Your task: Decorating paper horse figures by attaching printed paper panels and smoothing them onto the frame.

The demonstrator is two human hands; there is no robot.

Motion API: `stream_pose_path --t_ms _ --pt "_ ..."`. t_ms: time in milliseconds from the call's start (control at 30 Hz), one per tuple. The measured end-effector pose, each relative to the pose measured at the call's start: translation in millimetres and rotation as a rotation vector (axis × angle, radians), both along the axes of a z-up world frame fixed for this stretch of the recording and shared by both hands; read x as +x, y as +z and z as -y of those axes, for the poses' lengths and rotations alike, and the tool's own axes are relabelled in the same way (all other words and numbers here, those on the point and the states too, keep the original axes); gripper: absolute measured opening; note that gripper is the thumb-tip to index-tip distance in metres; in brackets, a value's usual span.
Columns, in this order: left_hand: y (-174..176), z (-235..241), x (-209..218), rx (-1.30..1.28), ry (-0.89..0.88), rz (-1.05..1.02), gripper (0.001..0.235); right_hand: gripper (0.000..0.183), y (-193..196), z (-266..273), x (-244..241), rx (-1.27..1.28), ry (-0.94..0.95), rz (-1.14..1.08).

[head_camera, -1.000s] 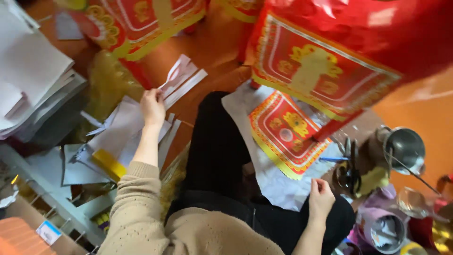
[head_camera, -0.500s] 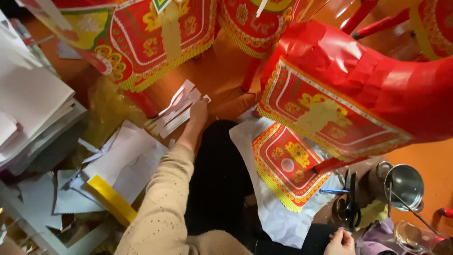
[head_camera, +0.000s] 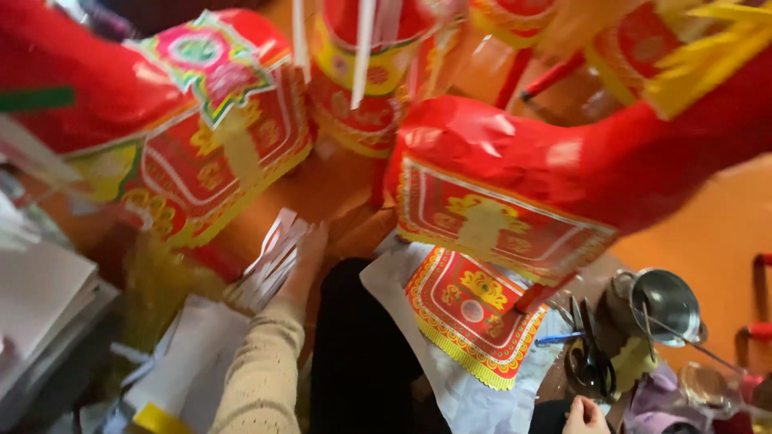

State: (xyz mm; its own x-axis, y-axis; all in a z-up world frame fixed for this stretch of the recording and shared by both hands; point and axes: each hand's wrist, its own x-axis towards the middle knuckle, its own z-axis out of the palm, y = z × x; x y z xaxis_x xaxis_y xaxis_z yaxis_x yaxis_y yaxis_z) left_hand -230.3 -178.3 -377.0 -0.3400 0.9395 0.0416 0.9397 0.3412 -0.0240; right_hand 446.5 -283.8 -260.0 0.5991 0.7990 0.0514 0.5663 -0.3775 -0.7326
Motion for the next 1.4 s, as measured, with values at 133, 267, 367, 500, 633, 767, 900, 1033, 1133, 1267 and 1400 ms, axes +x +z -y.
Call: stream_pose_path --t_ms 133,267,367,500,633,767,900,1033,1133,1267,1400 --pt "9.4 -0.4 -1.3 -0.124 0.069 -0.028 0.024 0.015 31.9 6.7 -9.9 -0.167 -0.033 0.259" --pt "43.8 11.6 -27.1 -0.101 -0.109 -0.172 0.022 0.019 53.1 14.1 -20.4 -0.109 0.056 0.137" --pt "104.8 -4.2 -44.9 -0.247 -0.144 0.129 0.019 0.021 72.8 4.8 -27.7 -0.034 0.028 -0.102" --pt "305.3 -9.7 5.9 -0.335 -0.291 0.479 0.015 0.017 143.4 -32.3 -47.0 0.078 0.295 -0.172" --pt "475.5 17.4 150.3 -0.017 -0.544 0.732 0.015 0.017 285.6 -57.2 -139.0 0.162 0.403 -0.267" --pt "512.2 9.9 249.3 0.260 -0.832 0.995 0.013 0.031 384.5 -63.4 -199.0 0.529 0.840 -0.127" --pt "528.3 -11.2 301.3 0.427 -0.913 1.107 0.016 0.023 434.6 -81.2 -199.5 0.702 0.796 0.040" --pt "530.7 -32.1 321.1 0.479 -0.857 1.139 0.016 0.019 454.0 -101.2 -185.2 0.709 0.771 0.069" --pt "555.9 -37.1 326.1 0.551 -0.851 1.178 0.019 0.016 467.8 -127.6 -173.7 0.759 0.864 0.112" --pt "592.7 -70.0 311.4 0.874 -0.934 0.884 0.047 0.009 506.2 -170.0 -161.8 0.947 0.970 0.479" --pt "610.5 -115.6 296.7 0.996 -0.942 0.701 0.091 0.016 531.8 -200.4 -159.9 0.994 0.888 0.703"
